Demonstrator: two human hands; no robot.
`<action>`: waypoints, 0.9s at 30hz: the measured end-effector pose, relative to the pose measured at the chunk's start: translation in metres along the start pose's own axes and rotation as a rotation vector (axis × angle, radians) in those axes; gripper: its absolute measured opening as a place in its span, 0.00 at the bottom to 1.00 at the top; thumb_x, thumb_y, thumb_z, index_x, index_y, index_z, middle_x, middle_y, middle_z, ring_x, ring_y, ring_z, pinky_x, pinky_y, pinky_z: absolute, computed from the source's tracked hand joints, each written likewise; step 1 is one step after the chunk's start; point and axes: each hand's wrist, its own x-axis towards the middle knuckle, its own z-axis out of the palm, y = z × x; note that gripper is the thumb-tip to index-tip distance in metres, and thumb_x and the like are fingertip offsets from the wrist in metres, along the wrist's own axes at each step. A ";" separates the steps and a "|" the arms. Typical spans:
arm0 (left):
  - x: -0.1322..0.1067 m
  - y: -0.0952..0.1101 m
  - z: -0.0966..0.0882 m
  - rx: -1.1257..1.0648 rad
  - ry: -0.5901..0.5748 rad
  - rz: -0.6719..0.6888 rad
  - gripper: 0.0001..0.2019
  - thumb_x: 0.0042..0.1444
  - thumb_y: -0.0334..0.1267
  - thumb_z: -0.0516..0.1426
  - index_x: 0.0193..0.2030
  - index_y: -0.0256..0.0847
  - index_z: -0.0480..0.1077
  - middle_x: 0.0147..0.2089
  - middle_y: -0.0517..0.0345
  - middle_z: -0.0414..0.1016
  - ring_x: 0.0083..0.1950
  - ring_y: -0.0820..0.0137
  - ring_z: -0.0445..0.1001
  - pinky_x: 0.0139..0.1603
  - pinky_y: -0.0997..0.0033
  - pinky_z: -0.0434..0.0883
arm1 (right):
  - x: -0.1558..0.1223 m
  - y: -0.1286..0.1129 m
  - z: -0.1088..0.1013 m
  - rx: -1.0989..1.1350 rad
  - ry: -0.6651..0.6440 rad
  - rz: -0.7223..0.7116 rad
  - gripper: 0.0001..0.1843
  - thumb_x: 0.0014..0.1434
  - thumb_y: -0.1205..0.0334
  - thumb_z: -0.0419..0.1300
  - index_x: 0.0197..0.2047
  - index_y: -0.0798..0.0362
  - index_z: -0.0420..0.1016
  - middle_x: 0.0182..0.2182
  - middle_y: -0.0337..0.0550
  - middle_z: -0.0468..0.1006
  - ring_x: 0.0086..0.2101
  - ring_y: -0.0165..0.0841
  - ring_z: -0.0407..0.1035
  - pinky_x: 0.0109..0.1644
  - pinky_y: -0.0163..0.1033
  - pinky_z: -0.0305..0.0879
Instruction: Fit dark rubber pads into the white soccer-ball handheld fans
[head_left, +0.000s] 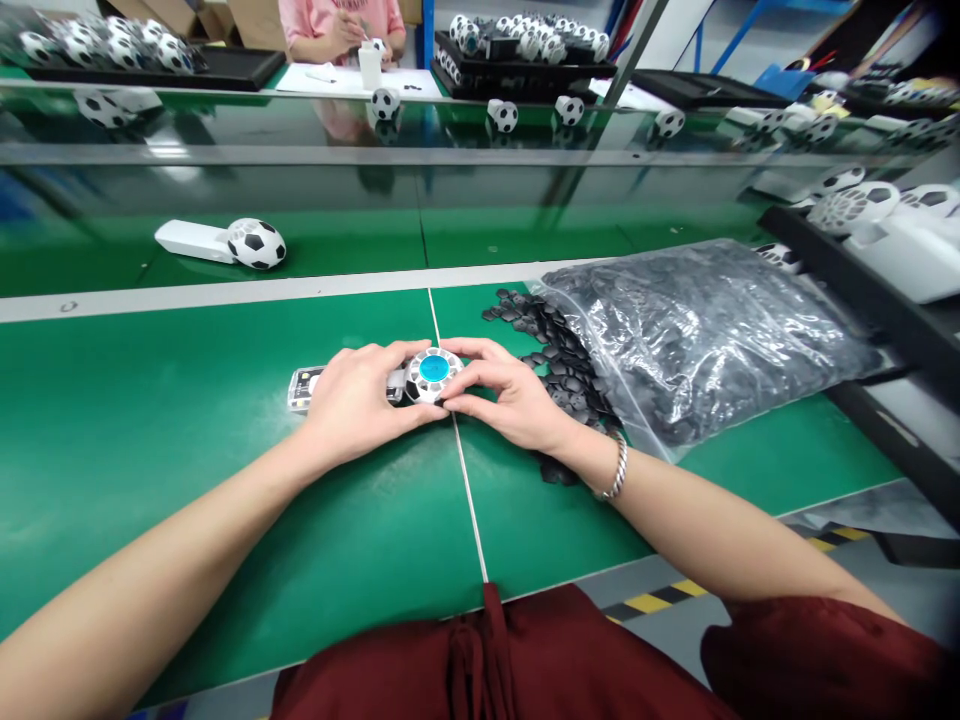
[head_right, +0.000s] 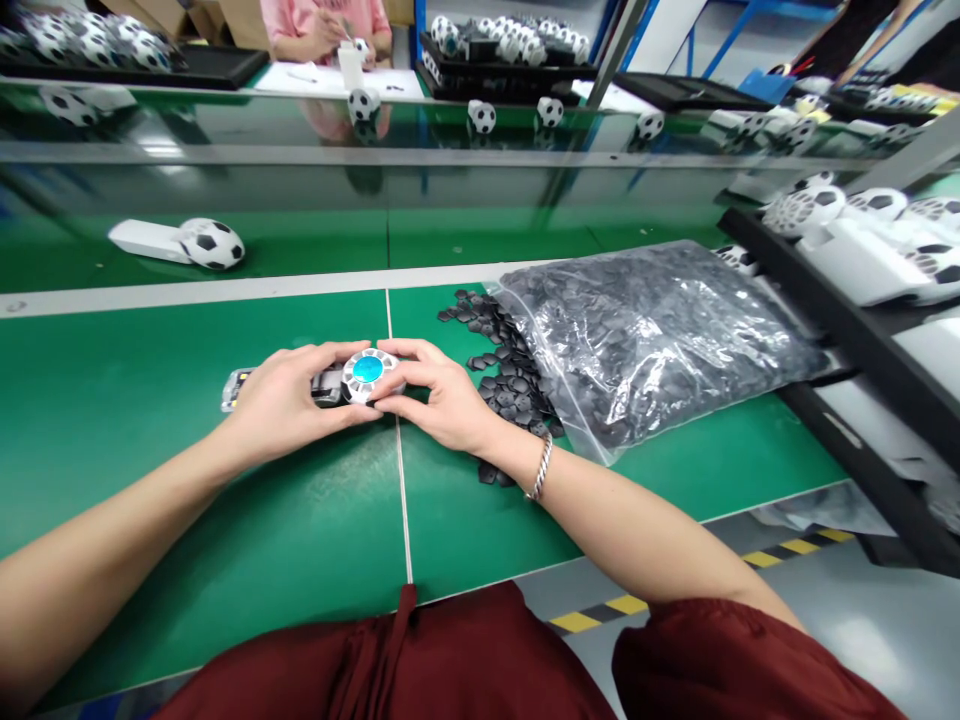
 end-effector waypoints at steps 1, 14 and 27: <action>0.000 0.001 0.000 0.003 0.004 -0.001 0.31 0.45 0.59 0.57 0.55 0.48 0.64 0.50 0.56 0.74 0.46 0.59 0.72 0.47 0.60 0.65 | 0.000 0.001 0.000 0.017 0.006 0.017 0.04 0.52 0.63 0.63 0.33 0.51 0.74 0.49 0.45 0.69 0.53 0.36 0.62 0.56 0.47 0.61; 0.002 0.001 0.002 0.039 0.038 0.006 0.33 0.45 0.61 0.55 0.55 0.45 0.64 0.52 0.57 0.72 0.46 0.58 0.72 0.46 0.58 0.65 | 0.003 0.006 -0.003 0.080 -0.048 0.063 0.20 0.53 0.62 0.61 0.50 0.49 0.65 0.51 0.46 0.66 0.52 0.36 0.62 0.45 0.40 0.72; 0.004 0.003 0.004 0.084 0.036 0.000 0.32 0.49 0.61 0.52 0.55 0.43 0.64 0.52 0.55 0.72 0.47 0.57 0.72 0.45 0.58 0.65 | 0.009 0.010 -0.008 0.099 -0.071 0.091 0.20 0.52 0.61 0.61 0.50 0.51 0.66 0.49 0.47 0.68 0.49 0.36 0.64 0.39 0.37 0.73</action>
